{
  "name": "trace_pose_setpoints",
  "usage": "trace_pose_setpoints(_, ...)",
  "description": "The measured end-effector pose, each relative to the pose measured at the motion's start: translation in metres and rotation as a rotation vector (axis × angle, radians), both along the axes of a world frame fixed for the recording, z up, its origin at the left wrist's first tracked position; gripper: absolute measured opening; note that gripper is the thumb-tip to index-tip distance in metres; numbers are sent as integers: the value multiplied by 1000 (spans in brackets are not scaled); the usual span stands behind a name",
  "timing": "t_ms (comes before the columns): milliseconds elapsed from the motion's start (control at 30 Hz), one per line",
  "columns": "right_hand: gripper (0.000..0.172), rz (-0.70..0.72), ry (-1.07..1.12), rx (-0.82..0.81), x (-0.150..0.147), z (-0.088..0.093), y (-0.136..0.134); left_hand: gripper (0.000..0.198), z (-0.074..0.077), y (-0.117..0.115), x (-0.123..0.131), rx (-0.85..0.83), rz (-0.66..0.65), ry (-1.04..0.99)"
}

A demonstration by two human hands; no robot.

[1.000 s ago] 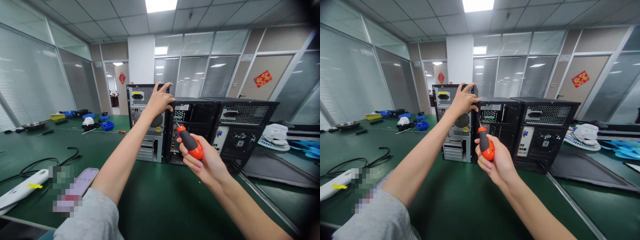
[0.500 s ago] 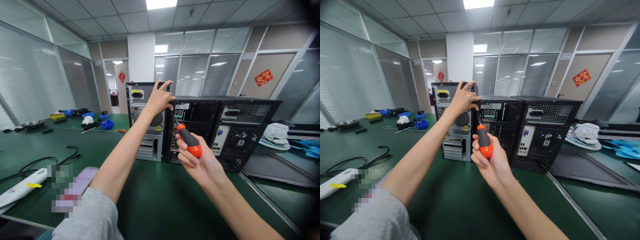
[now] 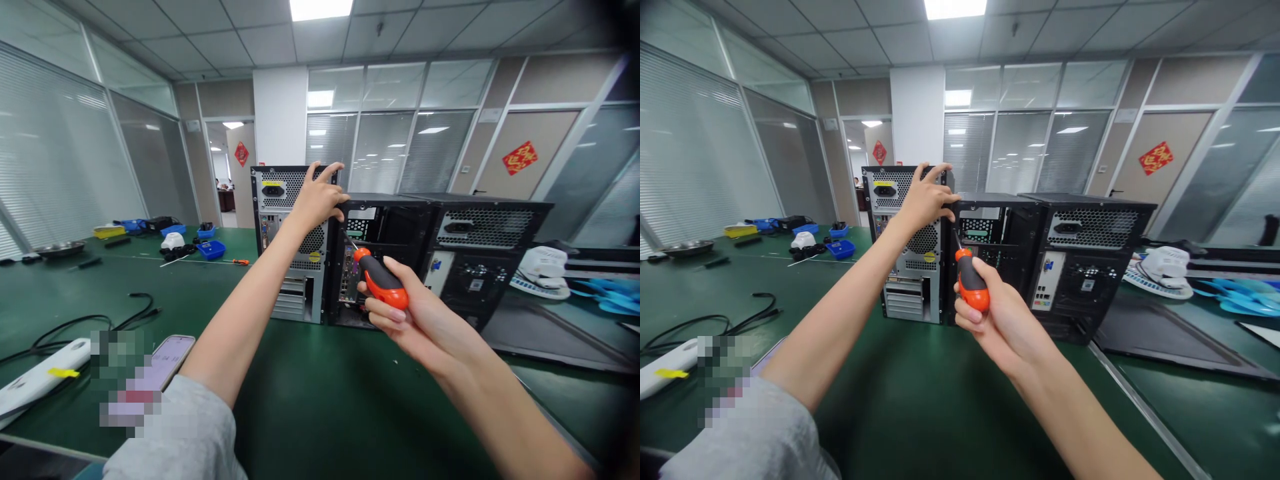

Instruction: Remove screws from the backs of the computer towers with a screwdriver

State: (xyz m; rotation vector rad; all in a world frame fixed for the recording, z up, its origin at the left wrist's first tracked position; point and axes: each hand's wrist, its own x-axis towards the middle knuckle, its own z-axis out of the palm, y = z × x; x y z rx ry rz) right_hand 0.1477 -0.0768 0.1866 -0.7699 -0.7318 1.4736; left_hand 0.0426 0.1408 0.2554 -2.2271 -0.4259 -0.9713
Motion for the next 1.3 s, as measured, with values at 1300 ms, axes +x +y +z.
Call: trace_pose_setpoints(1300, 12, 123, 144, 110, -17, 7, 5, 18, 3, -9, 0, -24, 53, 21)
